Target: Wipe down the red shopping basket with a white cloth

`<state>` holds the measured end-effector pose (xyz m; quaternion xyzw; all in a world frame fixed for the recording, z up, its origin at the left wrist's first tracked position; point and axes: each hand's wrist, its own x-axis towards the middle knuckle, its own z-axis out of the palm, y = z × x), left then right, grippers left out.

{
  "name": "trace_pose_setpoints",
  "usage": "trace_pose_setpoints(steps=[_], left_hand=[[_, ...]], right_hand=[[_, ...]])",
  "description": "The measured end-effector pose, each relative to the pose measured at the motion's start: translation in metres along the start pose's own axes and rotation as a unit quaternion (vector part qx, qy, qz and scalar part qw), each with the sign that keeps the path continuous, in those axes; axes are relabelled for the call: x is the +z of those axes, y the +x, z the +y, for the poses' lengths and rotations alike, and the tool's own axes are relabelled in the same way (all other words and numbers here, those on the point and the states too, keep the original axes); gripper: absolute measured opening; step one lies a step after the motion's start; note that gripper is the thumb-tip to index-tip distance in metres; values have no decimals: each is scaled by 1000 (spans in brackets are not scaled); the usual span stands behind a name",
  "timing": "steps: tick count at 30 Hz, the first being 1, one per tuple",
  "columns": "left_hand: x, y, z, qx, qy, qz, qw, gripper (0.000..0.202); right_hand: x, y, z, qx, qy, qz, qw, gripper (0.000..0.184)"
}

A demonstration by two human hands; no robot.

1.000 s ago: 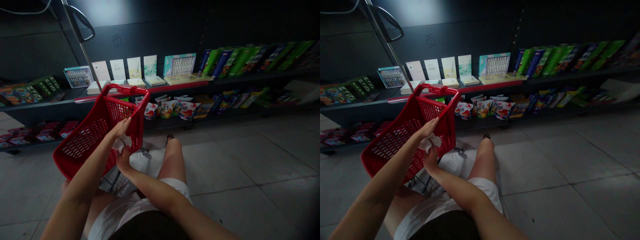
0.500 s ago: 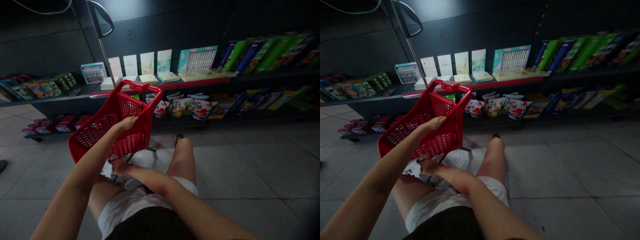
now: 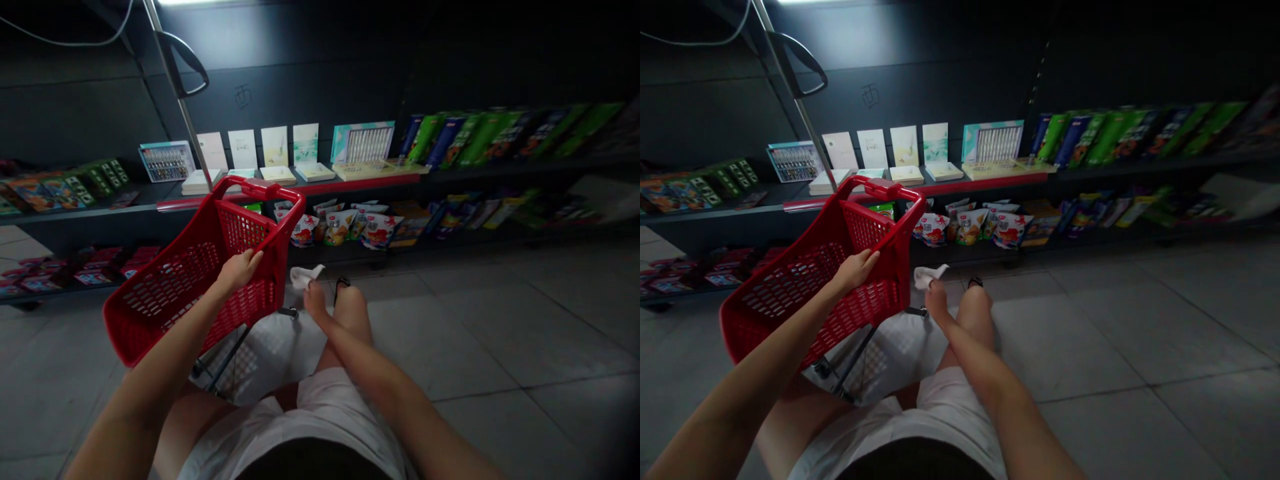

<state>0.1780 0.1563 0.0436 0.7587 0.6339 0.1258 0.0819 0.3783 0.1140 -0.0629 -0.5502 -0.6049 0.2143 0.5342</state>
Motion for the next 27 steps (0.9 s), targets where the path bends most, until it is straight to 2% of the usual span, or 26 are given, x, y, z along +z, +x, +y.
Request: trace_pose_setpoints(steps=[3,4,6,8,9,11,13,15,16,18,21,23,25,27], left_hand=[[0,-3,5,-1,12,3,1000,50],[0,-4,7,-1,15,5,1000,49],[1,-9,11,2,20,8,1000,47],[1,-15,15,11,24,8,1000,45],[1,-19,16,17,25,7,1000,44],[2,-26,19,31,27,4,999,42],[2,-32,20,43,26,1,999,41],[2,-37,21,54,22,-2,998,40],[2,-39,21,59,19,-4,998,40],[0,-43,20,68,12,-10,998,38],[-5,-51,15,80,0,-25,996,37],[-10,-57,10,96,-19,-38,995,37],[-15,-62,3,116,-44,-51,991,36],[-19,-66,-3,133,-66,-64,987,37]], right_hand=[[-19,30,-4,-50,-10,53,997,31],[-22,40,-7,-85,-17,64,994,33],[-23,64,-14,-207,-48,48,976,38],[-25,92,-20,-347,-89,1,934,39],[-27,107,-22,-393,-105,-15,913,37],[-37,137,-24,-412,-114,-5,904,36],[-50,163,-24,-370,-97,40,923,37],[-64,176,-22,-318,-65,76,943,39],[-69,177,-22,-305,-51,84,947,40],[-78,165,-22,-322,-43,75,943,39],[-86,129,-24,-399,-78,34,913,32],[-91,109,-28,-427,-98,13,899,27],[-98,102,-32,-428,-96,1,899,24],[-104,106,-37,-398,-61,-8,915,23]])
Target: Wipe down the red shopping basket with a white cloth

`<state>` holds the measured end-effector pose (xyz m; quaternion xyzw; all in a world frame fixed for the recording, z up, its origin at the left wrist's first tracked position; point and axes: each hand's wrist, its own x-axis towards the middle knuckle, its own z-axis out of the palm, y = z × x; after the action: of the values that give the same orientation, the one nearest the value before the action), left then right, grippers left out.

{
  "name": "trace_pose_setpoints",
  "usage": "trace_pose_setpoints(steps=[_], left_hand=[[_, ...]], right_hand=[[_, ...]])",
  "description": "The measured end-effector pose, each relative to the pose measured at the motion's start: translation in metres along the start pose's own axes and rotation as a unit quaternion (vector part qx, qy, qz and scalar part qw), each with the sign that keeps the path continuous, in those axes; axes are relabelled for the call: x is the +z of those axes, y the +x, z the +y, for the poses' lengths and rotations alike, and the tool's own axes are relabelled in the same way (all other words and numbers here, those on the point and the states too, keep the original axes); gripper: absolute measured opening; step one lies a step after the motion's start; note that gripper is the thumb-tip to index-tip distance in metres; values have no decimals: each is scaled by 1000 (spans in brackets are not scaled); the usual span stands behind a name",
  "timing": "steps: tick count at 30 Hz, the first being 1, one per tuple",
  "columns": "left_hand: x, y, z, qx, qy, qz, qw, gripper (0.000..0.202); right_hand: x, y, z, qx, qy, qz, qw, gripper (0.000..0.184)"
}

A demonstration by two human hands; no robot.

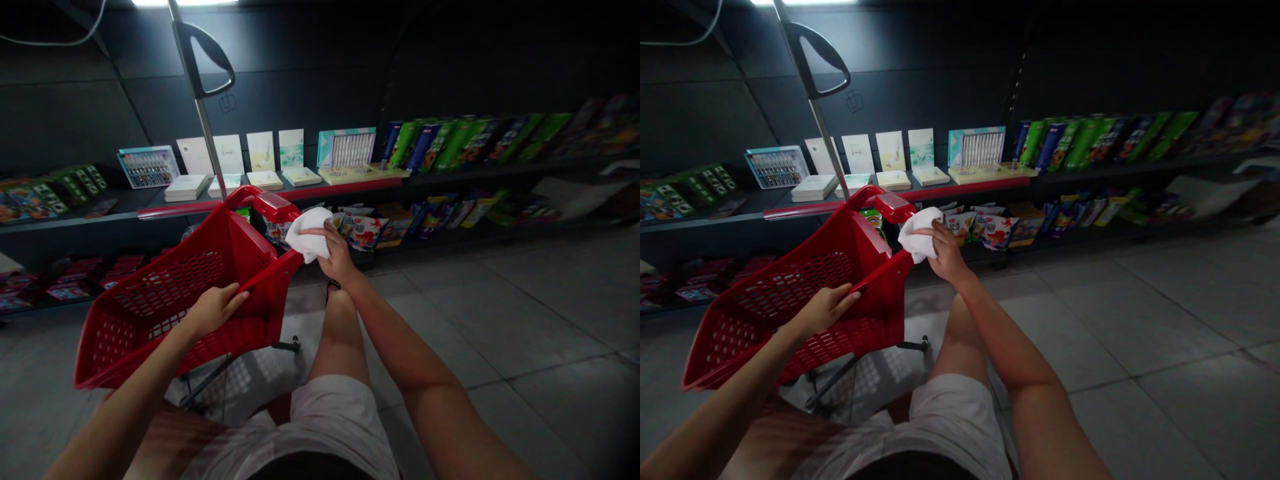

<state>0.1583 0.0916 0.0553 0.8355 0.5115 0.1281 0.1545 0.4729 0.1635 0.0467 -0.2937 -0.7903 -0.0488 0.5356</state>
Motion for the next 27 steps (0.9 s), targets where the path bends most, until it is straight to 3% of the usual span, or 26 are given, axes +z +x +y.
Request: trace_pose_setpoints(steps=[5,9,11,14,17,19,21,24,27], left_hand=[[-8,-7,-16,25,-15,-23,999,40],[-16,-13,-31,31,0,-30,999,41],[-21,-16,-32,39,-18,-4,999,38],[-24,-12,-17,84,-45,95,991,39],[-19,2,17,187,-2,157,970,43],[-13,12,39,230,38,169,958,52],[-7,19,52,218,82,192,953,57],[-5,19,52,190,112,203,954,59],[-9,13,42,181,95,200,958,67]], right_hand=[[-5,17,9,159,166,39,972,21],[4,0,-10,209,231,109,944,14],[13,-12,-25,234,259,167,922,14],[31,-21,-47,289,309,271,865,21],[55,-20,-75,395,392,349,754,22],[75,-22,-97,458,480,345,664,22],[94,-29,-118,477,560,313,600,23],[117,-46,-138,475,605,274,578,20],[119,-53,-139,484,618,222,578,22]])
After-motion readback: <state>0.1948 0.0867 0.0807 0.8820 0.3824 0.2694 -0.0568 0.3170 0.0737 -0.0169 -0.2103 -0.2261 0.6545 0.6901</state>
